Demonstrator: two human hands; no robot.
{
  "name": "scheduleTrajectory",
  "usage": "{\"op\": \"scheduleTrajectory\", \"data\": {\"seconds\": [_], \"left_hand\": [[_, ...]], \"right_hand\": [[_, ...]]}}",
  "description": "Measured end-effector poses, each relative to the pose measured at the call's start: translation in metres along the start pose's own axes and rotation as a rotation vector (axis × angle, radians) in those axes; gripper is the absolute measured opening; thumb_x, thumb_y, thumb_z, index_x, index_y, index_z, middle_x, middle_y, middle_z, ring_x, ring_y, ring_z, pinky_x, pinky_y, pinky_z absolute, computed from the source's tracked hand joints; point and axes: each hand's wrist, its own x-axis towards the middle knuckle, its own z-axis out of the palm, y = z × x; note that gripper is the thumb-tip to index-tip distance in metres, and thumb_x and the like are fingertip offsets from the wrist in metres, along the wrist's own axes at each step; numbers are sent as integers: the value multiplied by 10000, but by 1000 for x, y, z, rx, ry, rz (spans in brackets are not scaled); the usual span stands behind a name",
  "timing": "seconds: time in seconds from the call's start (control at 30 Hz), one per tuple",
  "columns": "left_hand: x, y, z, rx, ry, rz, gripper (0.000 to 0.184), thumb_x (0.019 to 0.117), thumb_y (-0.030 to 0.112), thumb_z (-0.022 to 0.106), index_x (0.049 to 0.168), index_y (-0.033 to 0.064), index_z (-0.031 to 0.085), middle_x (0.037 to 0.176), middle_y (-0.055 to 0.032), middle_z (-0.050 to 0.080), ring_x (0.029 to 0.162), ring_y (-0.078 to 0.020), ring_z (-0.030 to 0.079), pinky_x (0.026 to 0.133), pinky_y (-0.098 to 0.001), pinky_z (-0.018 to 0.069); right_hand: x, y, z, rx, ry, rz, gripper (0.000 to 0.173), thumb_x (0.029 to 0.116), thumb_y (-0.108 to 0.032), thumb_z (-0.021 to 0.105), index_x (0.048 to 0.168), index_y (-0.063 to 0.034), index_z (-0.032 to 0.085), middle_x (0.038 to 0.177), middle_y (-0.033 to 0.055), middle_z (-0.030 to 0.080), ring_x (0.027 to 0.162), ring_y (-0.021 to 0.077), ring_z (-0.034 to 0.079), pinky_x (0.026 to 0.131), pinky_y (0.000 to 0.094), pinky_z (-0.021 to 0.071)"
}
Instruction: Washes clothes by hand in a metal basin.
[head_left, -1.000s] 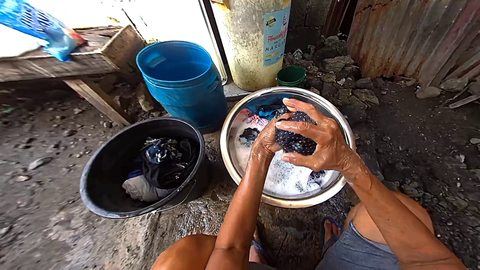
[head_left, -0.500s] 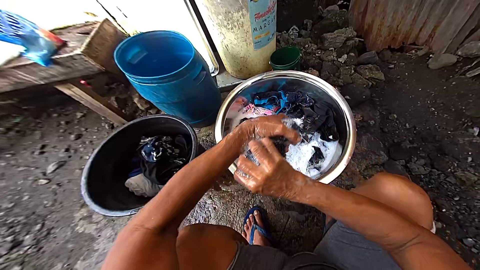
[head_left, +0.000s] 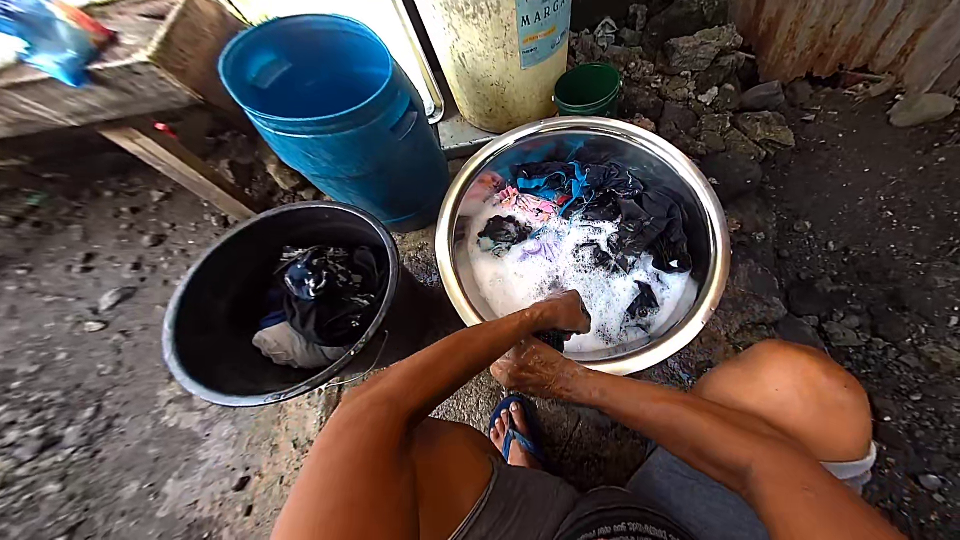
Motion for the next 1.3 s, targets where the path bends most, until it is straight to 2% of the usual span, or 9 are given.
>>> {"op": "scheduleTrajectory", "data": {"seconds": [0.43,0.6,0.7,0.8,0.87,1.0,1.13,1.23,1.3], "left_hand": [[2,14,5,167,-4,-24,249,922,232,673,1049,18,676,900,-149,671,821,-292,646,754,-522,512],[3,16,11,189,25,-36,237,917,220,666,1019,6,663,939,-185,660,908,-354,637,778,-567,488],[9,7,15,156,57,-55,296,923,265,674,1024,-13,688,946,-207,685,906,-370,667,792,-596,509],[4,-9,-10,68,161,-114,420,930,365,701,1072,-31,700,1037,-239,692,977,-385,678,870,-603,523],[-21,-26,-41,-13,265,-127,493,959,400,676,1119,-66,689,1134,-281,674,1105,-429,644,961,-646,479],[-96,-45,-107,-270,593,-97,428,979,392,683,1076,-25,698,967,-205,696,914,-351,662,865,-604,515],[-202,-50,-162,-256,1082,-120,522,947,508,691,1129,19,716,1046,-262,694,993,-439,667,891,-717,484],[-279,-117,-199,-387,1467,-3,517,957,569,634,1220,125,655,1053,-19,696,905,-113,683,840,-408,586],[-303,-149,-201,-546,1697,-73,284,1084,352,467,1203,115,569,1030,57,602,896,24,590,854,-209,506]], "right_hand": [[21,4,-34,494,-590,300,357,1093,-120,389,1334,30,606,1359,259,617,1318,402,566,1073,576,456],[22,4,-37,561,-650,363,394,1107,-174,384,1392,22,573,1427,267,571,1381,408,509,1128,595,393],[18,5,-32,597,-571,394,431,1107,-242,408,1405,19,577,1446,261,564,1395,399,499,1152,598,365],[15,6,-12,222,-136,131,204,1001,-116,569,1077,-49,746,1104,145,745,1094,309,710,928,500,581],[18,7,-18,104,-11,-67,178,973,-59,610,1082,-86,748,1114,124,731,1128,330,681,954,521,550],[19,22,-15,182,214,-108,148,970,-49,620,995,-70,765,1008,129,739,1025,325,701,986,494,531],[7,65,-26,417,-346,379,270,1008,-77,582,1244,-1,687,1299,257,652,1267,461,581,1077,663,413],[-14,109,-27,420,-592,777,393,957,-39,625,1344,29,630,1450,303,536,1402,537,414,1101,781,285],[-37,133,-24,351,-678,962,428,947,-53,642,1367,24,616,1491,318,485,1449,571,312,1073,837,228]]}}
